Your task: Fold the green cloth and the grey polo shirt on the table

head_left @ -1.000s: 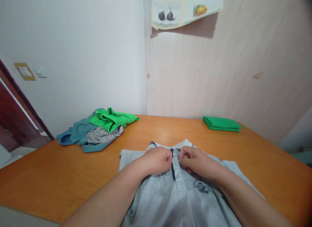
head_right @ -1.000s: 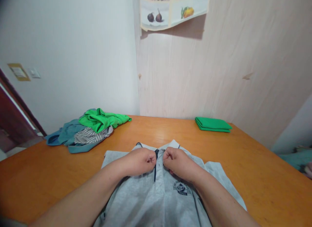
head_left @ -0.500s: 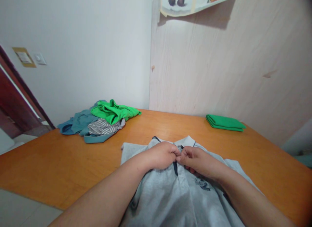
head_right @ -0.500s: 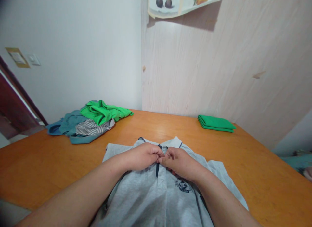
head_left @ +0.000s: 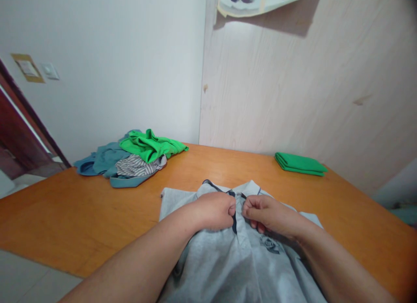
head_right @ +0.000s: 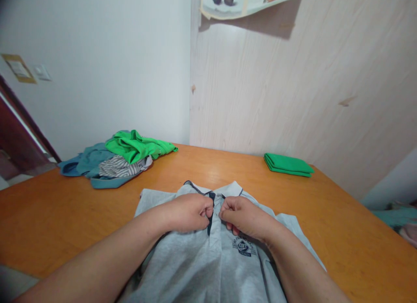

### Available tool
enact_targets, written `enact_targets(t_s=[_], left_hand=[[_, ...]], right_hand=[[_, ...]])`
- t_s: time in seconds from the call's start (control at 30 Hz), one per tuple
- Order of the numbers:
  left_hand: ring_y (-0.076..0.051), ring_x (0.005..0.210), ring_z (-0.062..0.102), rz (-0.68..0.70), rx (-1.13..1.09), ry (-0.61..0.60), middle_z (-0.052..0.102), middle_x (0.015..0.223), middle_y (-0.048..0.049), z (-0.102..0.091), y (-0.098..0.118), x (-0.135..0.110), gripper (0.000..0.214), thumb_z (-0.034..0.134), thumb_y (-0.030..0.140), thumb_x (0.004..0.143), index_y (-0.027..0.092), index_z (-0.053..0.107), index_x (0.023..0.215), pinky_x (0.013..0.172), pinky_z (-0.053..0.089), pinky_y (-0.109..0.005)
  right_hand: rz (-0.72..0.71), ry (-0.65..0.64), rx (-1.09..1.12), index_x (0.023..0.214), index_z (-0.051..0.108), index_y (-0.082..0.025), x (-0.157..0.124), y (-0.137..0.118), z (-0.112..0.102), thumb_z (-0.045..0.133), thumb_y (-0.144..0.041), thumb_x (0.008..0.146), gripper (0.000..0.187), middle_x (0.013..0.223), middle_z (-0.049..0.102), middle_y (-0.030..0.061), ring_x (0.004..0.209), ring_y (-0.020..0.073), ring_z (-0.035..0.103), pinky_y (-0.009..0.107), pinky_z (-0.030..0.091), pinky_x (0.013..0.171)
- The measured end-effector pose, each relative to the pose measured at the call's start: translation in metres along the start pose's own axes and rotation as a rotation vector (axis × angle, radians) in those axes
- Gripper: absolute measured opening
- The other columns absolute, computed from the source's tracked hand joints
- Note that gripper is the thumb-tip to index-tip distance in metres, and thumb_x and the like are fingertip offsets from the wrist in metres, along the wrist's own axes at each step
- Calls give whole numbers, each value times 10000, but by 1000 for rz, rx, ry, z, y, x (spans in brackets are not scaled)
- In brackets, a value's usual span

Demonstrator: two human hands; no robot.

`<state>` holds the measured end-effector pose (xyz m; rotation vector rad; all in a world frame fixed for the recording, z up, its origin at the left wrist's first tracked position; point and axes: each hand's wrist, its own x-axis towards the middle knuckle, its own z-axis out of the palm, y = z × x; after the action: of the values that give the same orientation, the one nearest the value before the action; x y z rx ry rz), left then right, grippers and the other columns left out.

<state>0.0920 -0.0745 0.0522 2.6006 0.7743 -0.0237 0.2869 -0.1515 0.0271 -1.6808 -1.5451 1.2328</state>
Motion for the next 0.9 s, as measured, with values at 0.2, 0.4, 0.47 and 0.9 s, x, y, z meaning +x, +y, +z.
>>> enact_targets(t_s=[0.2,0.4,0.47,0.9], left_hand=[[-181,709,597,-68,16,34,675,812,2,4,5,4,149,611,280,708,254,649,850,581,398,-247],[-173,676,595,-116,-39,74,685,766,-2,8,8,7,143,607,211,688,247,685,802,576,389,-242],[-165,664,594,-118,-54,75,687,751,1,9,9,8,145,608,196,686,245,693,793,571,384,-236],[-183,692,635,-99,-47,100,722,766,-24,17,3,14,150,582,192,705,232,707,779,527,353,-237]], right_hand=[[-29,-12,-52,791,545,-198,-3,-3,4,586,-307,827,122,629,567,-34,495,82,498,197,392,464],[-91,-27,-153,826,580,-199,-6,-2,6,586,-192,769,57,597,519,-51,509,76,450,175,301,432],[-79,-43,-150,844,590,-199,-6,-2,5,579,-166,744,106,595,527,-51,508,79,454,176,299,432],[-9,80,-168,742,551,-204,3,0,10,550,-344,852,179,510,529,-45,418,76,427,184,280,407]])
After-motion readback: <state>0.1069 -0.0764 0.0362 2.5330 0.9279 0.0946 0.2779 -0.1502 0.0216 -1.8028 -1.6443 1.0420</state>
